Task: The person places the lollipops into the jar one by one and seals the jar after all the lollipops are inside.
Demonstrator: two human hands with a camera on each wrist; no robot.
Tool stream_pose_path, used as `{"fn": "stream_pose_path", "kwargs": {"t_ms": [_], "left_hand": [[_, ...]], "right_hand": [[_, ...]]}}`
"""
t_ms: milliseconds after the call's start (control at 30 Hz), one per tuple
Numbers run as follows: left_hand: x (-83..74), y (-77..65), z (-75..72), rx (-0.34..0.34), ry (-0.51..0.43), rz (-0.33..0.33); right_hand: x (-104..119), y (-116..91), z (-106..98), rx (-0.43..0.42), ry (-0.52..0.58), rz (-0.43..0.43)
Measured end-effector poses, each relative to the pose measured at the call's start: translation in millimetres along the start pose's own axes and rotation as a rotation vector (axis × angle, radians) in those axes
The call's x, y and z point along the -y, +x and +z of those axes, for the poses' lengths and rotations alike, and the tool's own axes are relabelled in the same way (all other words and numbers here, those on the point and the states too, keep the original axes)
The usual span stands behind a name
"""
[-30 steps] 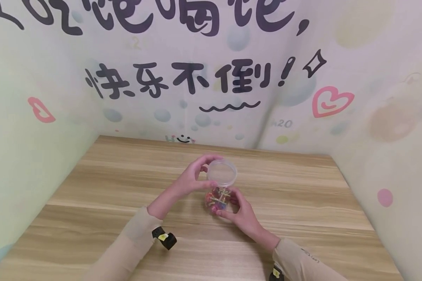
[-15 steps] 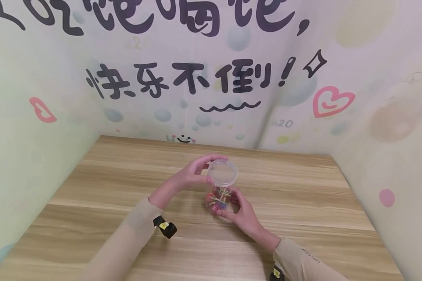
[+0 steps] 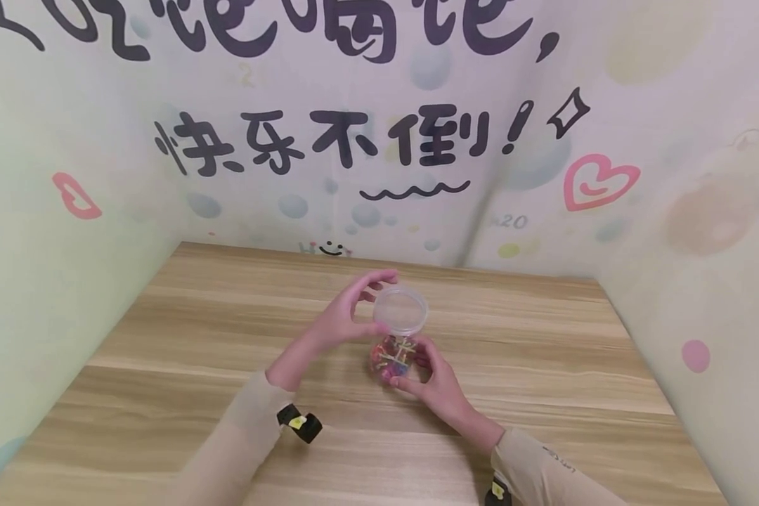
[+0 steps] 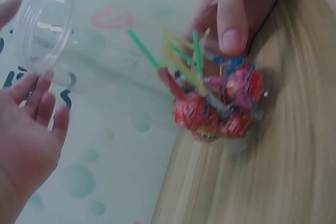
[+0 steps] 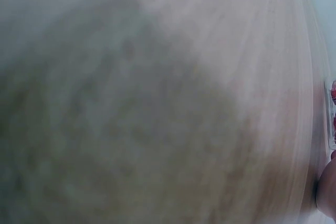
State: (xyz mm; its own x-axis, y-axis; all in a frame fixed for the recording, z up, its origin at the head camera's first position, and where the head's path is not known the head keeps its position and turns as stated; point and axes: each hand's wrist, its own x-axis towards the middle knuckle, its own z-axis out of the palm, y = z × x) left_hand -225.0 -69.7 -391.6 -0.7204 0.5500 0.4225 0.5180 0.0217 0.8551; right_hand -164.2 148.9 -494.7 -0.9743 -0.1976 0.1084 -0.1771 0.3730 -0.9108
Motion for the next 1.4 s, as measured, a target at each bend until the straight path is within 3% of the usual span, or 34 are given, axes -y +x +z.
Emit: {"fn": "stream_pose_path", "kwargs": {"t_ms": [167, 433, 600, 1067, 1400], "left_hand": [[-5.7, -7.1, 8.9, -0.149, 0.081, -0.024], [-4.9, -9.8, 12.0, -0.191, 0.095, -0.041], [-2.6, -7.5, 7.1, -0.146, 0.092, -0.045], [3.8, 5.2, -10.1, 0.055, -0.066, 0.007], [3.5, 8.1, -17.9, 0.158, -0.059, 0.005]], "right_hand": [[0.7, -0.2, -1.0, 0.0, 0.012, -0.01], [-0.2, 0.2, 0.6, 0.0, 0.012, 0.008], [-1.7, 0.5, 1.4, -0.004, 0.01, 0.014], [-0.9, -0.5, 0.5, -0.005, 0.011, 0.011], [-0.2, -0.4, 0.4, -0.002, -0.01, 0.005]]}}
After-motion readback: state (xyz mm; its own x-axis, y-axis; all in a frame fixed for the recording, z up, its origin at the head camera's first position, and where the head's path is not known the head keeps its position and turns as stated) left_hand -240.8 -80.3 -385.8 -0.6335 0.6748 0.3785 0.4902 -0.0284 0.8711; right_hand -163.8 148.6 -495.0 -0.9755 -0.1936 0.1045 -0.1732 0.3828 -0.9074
